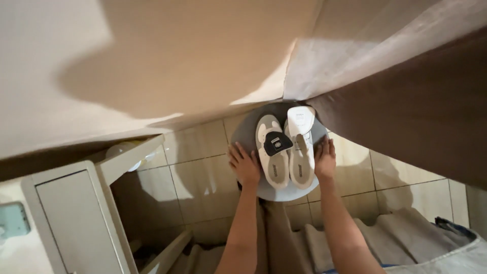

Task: The person moves a stool, places slippers on it, wipes a bedside table and bed with a wipe, cleans a window sill with a cloth, and organizes items on the bedside table.

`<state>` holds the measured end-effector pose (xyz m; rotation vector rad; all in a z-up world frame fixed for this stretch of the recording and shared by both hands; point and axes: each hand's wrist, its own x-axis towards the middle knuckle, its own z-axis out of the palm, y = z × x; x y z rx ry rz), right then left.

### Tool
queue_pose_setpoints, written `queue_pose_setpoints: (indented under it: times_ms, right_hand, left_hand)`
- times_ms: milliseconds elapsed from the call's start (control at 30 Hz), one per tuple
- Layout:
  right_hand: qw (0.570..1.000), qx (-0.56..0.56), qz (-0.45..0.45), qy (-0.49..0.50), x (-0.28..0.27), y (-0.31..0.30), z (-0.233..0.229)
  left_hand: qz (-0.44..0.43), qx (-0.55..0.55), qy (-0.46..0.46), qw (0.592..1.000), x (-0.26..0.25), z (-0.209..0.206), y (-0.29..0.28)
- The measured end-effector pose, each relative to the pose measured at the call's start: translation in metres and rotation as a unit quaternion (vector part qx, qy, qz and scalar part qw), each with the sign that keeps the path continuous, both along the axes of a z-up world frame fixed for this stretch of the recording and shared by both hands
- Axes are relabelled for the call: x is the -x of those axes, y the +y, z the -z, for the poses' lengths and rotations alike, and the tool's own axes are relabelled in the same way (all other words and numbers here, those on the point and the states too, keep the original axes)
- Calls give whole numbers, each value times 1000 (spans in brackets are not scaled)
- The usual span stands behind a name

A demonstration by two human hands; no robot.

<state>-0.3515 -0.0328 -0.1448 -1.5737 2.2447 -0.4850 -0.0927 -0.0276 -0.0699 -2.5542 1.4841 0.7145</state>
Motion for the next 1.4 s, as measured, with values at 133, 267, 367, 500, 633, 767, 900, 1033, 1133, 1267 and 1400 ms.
queue_pose_setpoints:
  times_ms: [133, 267, 367, 500, 633, 767, 900, 1033, 1133, 1267, 1400]
  right_hand:
    - [998, 65, -25, 13, -12, -16, -48]
    - [977, 173, -90, 91, -35, -24, -88]
    - [972, 164, -126, 116, -54, -19, -97]
    - [973, 102, -167, 126, -84, -9, -121]
    - [980, 87, -167, 67, -115, 5, -155]
    - [961, 143, -204, 119, -136, 2, -184]
    - [940, 187, -240, 154, -153, 2, -221]
    - [937, 194, -268, 111, -168, -7, -261]
    - [920, 220, -297, 128, -183, -17, -287]
    - [899, 247, -330, 145, -210, -23, -313]
    - [877, 259, -385, 122, -246, -19, -339]
  left_hand:
    - [47, -26, 4, 999, 1, -16, -10]
    - [109, 118, 2, 987, 10, -39, -17]
    - [128, 169, -23, 977, 15, -50, -17]
    - [152, 200, -11, 968, 19, -64, -12]
    - [171, 207, -23, 963, 15, -85, 1]
    - [177, 232, -16, 956, 5, -116, -1]
    - [166, 287, -61, 941, -8, -157, -4]
    - [147, 330, -66, 930, -24, -211, -8]
    - [125, 370, -108, 914, -39, -235, -7]
    - [91, 313, -92, 941, -57, -265, 13]
    - [26, 281, -89, 955, -82, -287, 37]
